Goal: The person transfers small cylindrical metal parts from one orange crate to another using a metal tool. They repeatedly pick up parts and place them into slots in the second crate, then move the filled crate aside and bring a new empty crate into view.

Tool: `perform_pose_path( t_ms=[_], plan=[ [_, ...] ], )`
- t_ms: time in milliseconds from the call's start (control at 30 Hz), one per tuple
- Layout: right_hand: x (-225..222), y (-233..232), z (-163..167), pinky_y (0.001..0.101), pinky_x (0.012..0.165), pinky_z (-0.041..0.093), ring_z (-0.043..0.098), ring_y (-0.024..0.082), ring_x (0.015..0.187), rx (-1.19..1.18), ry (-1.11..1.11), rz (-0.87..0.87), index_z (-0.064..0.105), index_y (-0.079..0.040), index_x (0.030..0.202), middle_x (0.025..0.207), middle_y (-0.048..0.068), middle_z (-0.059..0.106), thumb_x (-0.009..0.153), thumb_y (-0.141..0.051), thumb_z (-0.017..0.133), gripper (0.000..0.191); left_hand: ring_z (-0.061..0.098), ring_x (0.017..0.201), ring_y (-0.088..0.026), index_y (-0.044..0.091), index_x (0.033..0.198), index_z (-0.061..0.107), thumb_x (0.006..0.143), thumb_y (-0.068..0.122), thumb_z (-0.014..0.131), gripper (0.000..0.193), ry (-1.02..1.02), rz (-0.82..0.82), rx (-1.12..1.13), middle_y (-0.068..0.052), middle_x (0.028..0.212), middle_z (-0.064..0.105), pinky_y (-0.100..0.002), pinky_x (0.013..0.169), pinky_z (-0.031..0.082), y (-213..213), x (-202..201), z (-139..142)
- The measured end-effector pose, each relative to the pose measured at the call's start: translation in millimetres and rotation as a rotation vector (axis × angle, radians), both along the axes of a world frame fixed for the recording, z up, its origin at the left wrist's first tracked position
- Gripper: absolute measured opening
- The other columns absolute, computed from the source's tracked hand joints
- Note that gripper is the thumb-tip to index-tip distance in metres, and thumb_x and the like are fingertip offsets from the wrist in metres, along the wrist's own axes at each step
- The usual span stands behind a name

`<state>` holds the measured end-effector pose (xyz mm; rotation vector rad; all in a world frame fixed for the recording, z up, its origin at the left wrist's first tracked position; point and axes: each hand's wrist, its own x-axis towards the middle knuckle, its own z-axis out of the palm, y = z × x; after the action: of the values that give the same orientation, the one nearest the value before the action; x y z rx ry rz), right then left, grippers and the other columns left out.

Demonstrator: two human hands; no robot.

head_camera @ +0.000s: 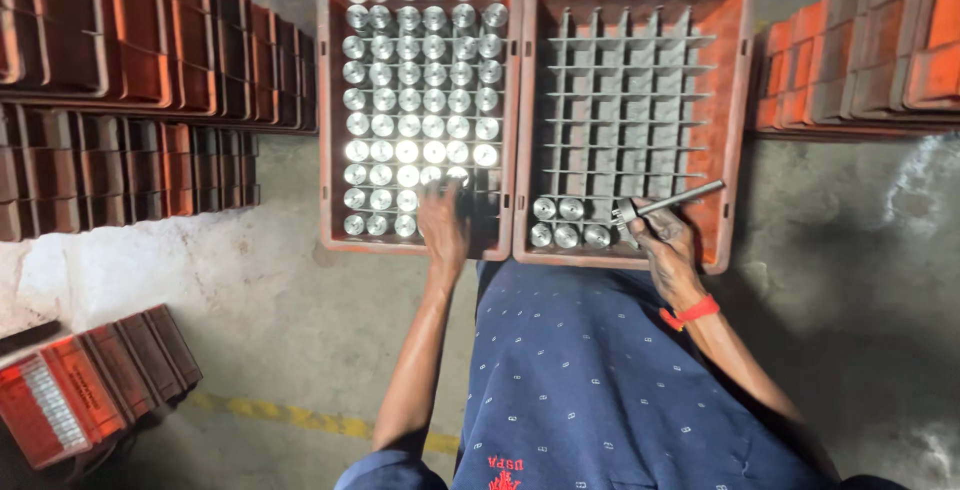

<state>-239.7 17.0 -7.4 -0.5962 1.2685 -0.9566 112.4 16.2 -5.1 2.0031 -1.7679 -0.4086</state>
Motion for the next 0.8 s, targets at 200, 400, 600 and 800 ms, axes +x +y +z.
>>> perform_pose_path(
  t_ms=[200, 400, 600, 800],
  plan=[
    [23.4, -4.9, -4.1, 0.0258, 0.099, 0.048, 0.063, 0.013, 0.114, -0.096, 0.06, 0.092, 0.065, 0.003, 0.132, 0.124, 0.006, 0.07, 0.092, -0.006, 0.074, 0.042, 0.05, 0.125, -0.049, 0.005, 0.126, 0.066, 0.08, 0.03, 0.084, 0.055, -0.127, 0.004, -0.061, -0.033, 0.137, 0.052, -0.057, 0.102, 0.04, -33.7, 19.4, -3.8],
    [20.9, 0.3, 3.0, 0.0258, 0.098, 0.049, 0.062, 0.013, 0.116, -0.017, 0.088, 0.114, 0.064, 0.001, 0.133, 0.125, 0.006, 0.07, 0.09, -0.009, 0.075, 0.046, 0.06, 0.111, -0.034, 0.0, 0.107, 0.069, 0.076, 0.024, 0.089, 0.044, 0.356, 0.009, -0.207, -0.023, 0.121, 0.061, -0.045, 0.093, 0.051, -12.4, 33.7, 54.9],
    [28.2, -7.3, 27.8, 0.0258, 0.1, 0.048, 0.063, 0.013, 0.117, -0.027, 0.061, 0.172, 0.064, 0.003, 0.132, 0.125, 0.007, 0.071, 0.088, -0.009, 0.077, 0.047, 0.061, 0.074, -0.023, 0.0, 0.092, 0.065, 0.084, 0.017, 0.084, 0.027, 1.233, 0.286, 0.313, -0.012, 0.084, 0.067, -0.038, 0.068, 0.049, -29.2, -51.8, 41.5],
    [26.2, -19.1, 61.6, 0.0271, 0.095, 0.051, 0.064, 0.013, 0.112, -0.146, 0.013, 0.198, 0.063, 0.003, 0.134, 0.123, 0.009, 0.07, 0.091, -0.009, 0.076, 0.047, 0.074, 0.084, -0.035, -0.001, 0.106, 0.071, 0.075, 0.018, 0.085, 0.039, 0.556, -0.033, 0.198, -0.021, 0.091, 0.074, -0.042, 0.073, 0.056, 1.1, -135.7, 34.6]
  ],
)
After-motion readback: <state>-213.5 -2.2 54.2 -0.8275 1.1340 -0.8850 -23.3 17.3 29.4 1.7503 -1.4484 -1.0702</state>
